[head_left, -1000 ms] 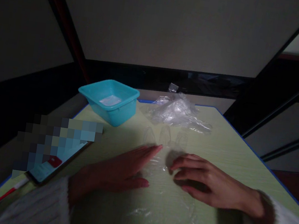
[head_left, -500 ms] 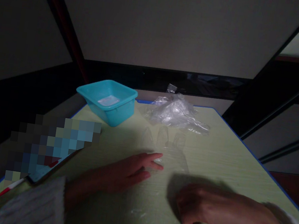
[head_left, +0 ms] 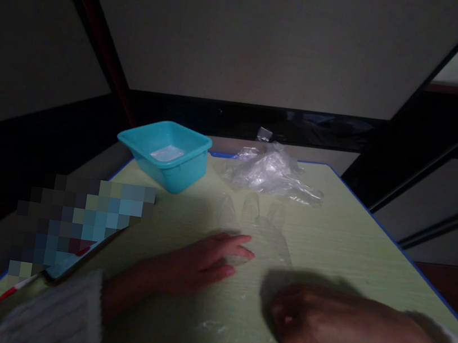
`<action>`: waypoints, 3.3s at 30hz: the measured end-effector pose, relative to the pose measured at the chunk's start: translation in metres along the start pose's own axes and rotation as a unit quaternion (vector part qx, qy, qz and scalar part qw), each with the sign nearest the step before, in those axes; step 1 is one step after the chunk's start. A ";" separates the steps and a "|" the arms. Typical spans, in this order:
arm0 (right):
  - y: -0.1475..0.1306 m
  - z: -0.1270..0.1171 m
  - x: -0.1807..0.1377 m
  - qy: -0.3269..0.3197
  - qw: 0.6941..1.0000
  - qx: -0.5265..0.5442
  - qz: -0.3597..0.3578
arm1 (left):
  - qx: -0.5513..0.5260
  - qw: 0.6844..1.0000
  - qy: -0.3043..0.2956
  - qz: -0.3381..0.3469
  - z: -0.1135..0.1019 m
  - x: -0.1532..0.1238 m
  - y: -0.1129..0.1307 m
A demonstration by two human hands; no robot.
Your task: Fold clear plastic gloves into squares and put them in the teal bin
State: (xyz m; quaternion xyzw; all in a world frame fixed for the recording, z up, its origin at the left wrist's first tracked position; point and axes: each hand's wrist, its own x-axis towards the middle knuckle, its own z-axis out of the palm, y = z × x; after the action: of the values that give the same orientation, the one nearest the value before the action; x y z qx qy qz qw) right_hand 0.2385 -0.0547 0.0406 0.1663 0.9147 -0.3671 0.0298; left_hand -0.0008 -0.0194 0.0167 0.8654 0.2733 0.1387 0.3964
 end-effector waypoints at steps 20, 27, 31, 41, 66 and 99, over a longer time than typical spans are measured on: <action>-0.003 -0.006 -0.011 0.068 0.997 0.026 0.018 | -0.003 1.000 0.005 0.022 0.001 0.000 -0.003; -0.002 -0.008 -0.009 0.065 0.996 0.052 0.034 | 0.004 1.000 -0.001 0.005 0.000 0.000 -0.002; 0.001 -0.013 -0.008 0.091 0.989 0.113 0.038 | -0.010 1.000 0.001 0.015 0.001 0.001 -0.003; 0.017 -0.024 -0.007 0.141 0.958 0.249 0.039 | -0.020 0.999 0.011 0.029 0.004 0.002 -0.008; 0.041 -0.023 -0.003 0.290 0.796 0.529 0.036 | -0.474 0.879 -0.019 -0.052 -0.019 0.006 -0.040; 0.071 -0.029 0.010 0.544 0.662 0.495 0.148 | -0.370 0.920 0.098 -0.082 -0.017 0.014 -0.039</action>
State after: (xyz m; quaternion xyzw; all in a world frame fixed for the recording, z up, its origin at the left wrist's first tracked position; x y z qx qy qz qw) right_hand 0.2536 0.0154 0.0129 0.4593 0.4154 -0.6006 -0.5057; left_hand -0.0109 0.0197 -0.0018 0.6139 0.3096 0.2812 0.6695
